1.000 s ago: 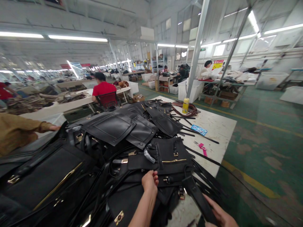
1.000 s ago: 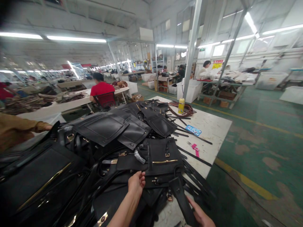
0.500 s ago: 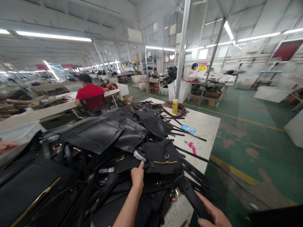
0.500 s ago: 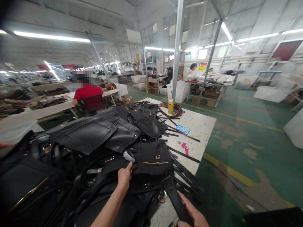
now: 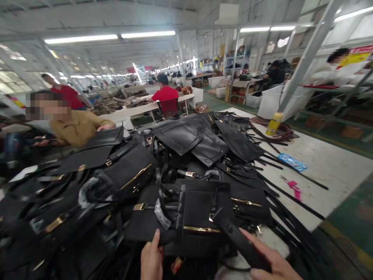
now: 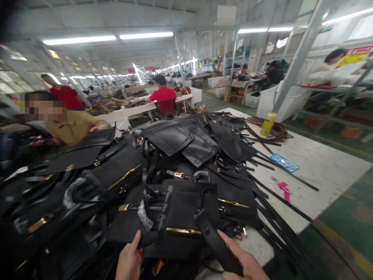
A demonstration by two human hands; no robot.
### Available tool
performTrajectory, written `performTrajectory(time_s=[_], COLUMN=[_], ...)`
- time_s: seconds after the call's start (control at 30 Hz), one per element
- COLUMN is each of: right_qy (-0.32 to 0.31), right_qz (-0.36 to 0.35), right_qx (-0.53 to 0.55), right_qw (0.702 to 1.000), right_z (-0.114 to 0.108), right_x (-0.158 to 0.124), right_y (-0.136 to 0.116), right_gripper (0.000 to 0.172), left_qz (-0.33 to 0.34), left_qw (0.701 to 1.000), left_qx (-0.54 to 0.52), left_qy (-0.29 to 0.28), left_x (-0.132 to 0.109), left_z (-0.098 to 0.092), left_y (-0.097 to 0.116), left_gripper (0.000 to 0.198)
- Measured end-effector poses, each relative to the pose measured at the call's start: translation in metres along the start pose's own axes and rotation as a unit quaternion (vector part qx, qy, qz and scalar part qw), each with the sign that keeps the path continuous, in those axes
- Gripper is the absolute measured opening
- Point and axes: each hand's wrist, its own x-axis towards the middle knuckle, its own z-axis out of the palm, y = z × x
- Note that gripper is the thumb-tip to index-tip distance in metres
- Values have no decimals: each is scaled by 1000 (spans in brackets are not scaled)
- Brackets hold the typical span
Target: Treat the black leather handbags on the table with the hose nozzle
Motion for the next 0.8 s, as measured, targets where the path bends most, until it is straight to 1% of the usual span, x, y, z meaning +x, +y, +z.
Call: performTrajectory(time_s=[0.07, 0.13, 0.17, 0.23, 0.3, 0.37, 0.43, 0.5, 0.53, 0.63, 0.73, 0.8], right_qy=[-66, -120, -145, -190, -218, -242, -265, -284, -290, -289, -259, -239], right_qz=[-6, 7, 25, 60, 74, 65, 49, 17, 2, -21, -22, -13], right_qx=[-14, -27, -28, -22, -23, -36, -50, -67, -77, -115, -154, -129], right_qw=[998, 992, 989, 980, 973, 968, 962, 956, 954, 950, 953, 962], right_z=[14, 27, 35, 49, 64, 77, 90, 101, 107, 124, 137, 138], right_x=[12, 24, 29, 37, 42, 45, 46, 49, 50, 56, 62, 65], right_y=[0, -2, -5, -14, -26, -39, -48, -53, -54, -54, -54, -54], right_gripper=[64, 66, 67, 70, 70, 69, 69, 69, 69, 69, 71, 69], left_qz=[-34, -49, -54, -70, -88, -108, -127, -139, -142, -158, -162, -136], left_qw=[996, 993, 992, 986, 978, 972, 968, 966, 964, 954, 944, 943], left_qx=[-74, -101, -109, -136, -151, -135, -100, -87, -98, -163, -243, -270], left_qy=[-35, -41, -44, -72, -117, -160, -190, -202, -201, -197, -155, -139], left_x=[1, -1, -2, -7, -12, -14, -15, -15, -15, -17, -22, -25], left_z=[-10, -14, -15, -17, -20, -26, -36, -46, -51, -61, -63, -62], left_y=[-14, -23, -24, -23, -19, -13, -8, -7, -8, -15, -28, -39], left_gripper=[21, 17, 16, 20, 26, 31, 33, 33, 32, 27, 19, 15])
